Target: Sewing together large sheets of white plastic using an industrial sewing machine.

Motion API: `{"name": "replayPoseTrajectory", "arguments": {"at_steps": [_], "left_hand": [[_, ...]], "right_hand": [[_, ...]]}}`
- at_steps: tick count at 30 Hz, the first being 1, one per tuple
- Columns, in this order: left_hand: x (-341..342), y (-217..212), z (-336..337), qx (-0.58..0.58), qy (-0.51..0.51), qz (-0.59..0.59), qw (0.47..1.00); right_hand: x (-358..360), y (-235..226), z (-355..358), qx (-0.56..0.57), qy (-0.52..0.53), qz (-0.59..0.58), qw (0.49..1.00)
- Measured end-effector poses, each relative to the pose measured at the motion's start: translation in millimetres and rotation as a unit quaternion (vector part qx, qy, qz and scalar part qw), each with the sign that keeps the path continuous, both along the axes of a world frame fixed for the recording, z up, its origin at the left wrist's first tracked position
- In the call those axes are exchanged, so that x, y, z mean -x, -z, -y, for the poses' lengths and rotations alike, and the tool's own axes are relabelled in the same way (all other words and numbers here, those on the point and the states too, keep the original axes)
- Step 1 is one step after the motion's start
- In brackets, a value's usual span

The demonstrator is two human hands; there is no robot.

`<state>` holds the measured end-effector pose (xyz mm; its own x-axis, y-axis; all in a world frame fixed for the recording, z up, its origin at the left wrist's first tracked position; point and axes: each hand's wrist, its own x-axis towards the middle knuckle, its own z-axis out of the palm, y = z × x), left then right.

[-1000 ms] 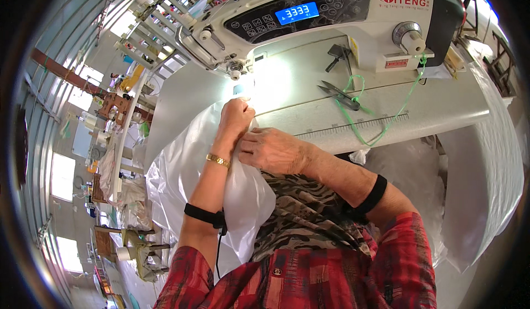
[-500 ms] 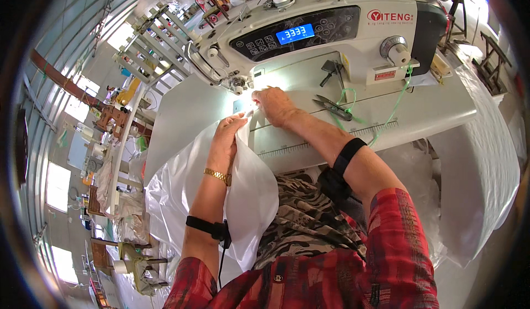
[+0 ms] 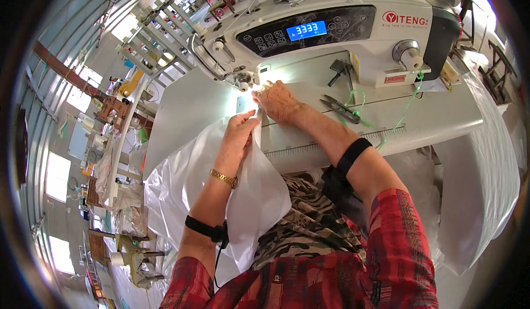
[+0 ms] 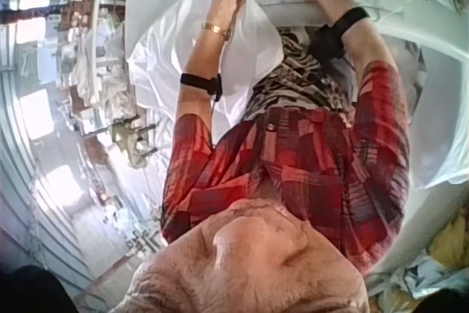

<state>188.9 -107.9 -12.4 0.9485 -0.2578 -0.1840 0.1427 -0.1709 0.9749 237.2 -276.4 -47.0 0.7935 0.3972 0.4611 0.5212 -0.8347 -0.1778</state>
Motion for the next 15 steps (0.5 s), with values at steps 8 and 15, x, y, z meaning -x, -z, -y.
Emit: {"name": "replayPoseTrajectory", "arguments": {"at_steps": [8, 15], "left_hand": [[13, -1, 13, -0.009, -0.05, 0.016, 0.999], [11, 21, 10, -0.109, -0.054, 0.137, 0.983]], "right_hand": [[7, -6, 1, 0.034, 0.005, -0.019, 0.999], [8, -6, -1, 0.047, -0.011, -0.005, 0.999]]}}
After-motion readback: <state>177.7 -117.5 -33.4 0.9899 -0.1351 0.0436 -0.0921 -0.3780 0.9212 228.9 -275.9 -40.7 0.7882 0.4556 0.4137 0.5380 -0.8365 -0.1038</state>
